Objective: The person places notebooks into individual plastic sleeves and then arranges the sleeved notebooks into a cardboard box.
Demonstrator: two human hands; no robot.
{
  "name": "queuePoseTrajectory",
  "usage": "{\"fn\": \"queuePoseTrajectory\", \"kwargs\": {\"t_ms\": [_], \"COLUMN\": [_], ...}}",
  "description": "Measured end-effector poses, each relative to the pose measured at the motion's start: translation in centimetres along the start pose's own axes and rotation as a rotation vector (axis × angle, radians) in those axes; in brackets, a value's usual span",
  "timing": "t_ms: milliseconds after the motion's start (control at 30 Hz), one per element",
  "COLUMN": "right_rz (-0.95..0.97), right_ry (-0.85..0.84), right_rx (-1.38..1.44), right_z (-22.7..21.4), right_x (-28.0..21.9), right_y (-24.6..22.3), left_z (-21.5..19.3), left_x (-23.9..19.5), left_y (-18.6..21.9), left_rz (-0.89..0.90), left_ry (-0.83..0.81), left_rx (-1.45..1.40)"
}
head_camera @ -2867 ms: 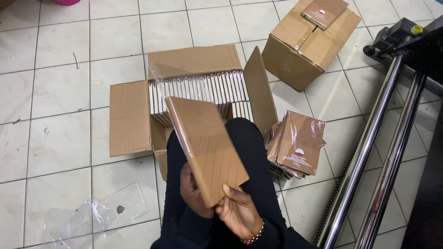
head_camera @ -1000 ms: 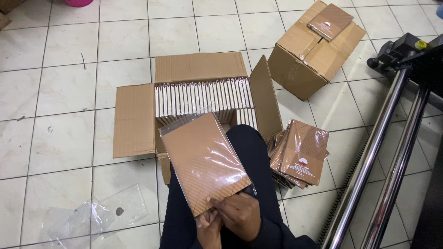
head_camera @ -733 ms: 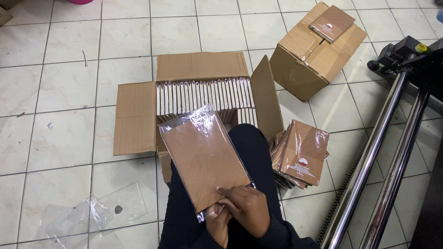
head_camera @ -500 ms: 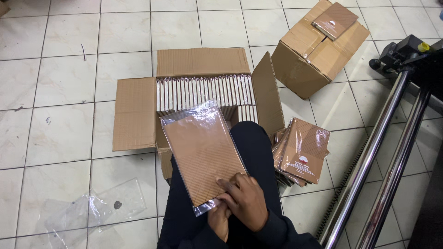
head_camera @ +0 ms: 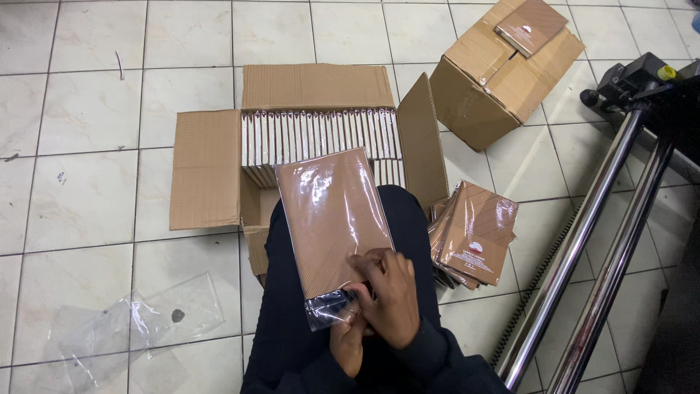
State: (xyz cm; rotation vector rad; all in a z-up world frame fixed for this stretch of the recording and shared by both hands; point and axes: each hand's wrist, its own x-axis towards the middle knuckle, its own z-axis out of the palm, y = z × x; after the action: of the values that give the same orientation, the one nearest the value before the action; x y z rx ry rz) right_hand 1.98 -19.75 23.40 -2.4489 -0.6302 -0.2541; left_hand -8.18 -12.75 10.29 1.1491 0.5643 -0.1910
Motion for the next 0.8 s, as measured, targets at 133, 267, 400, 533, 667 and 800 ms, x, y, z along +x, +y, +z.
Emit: {"fn": "queuePoseTrajectory", "kwargs": {"t_ms": [133, 267, 400, 533, 667, 800], "right_rz": [-0.12, -0.11, -0.32, -0.261, -0.301, -0.239], "right_ry": [-0.05, 0.014, -0.246, -0.221, 0.008, 0.198], "right_rx": [0.135, 0.333, 0.243, 0.139, 0.209, 0.405], "right_z": [-3.4, -6.8, -7.3, -4.9, -3.6, -2.6], "right_x": [1.3, 1.0, -1.1, -3.3, -4.3, -3.7], "right_y": [0.8, 3.6, 7.0, 8.9, 8.3, 6.0], "left_z": [-0.5, -3.3, -9.1, -10.4, -10.2, -11.0], "left_x": [-3.0, -5.4, -3.8, -0.8, -0.6, -0.1], "left_y": [2.6, 11.5, 11.8, 12.9, 13.8, 13.4], "left_rz": [0.132, 0.797, 1.399, 1.307, 1.399, 1.449], "left_ry": [-0.346, -0.385, 0.27, 0.076, 0.021, -0.036], "left_rx": [-0.093, 0.407, 1.043, 1.391, 1.075, 0.918]}}
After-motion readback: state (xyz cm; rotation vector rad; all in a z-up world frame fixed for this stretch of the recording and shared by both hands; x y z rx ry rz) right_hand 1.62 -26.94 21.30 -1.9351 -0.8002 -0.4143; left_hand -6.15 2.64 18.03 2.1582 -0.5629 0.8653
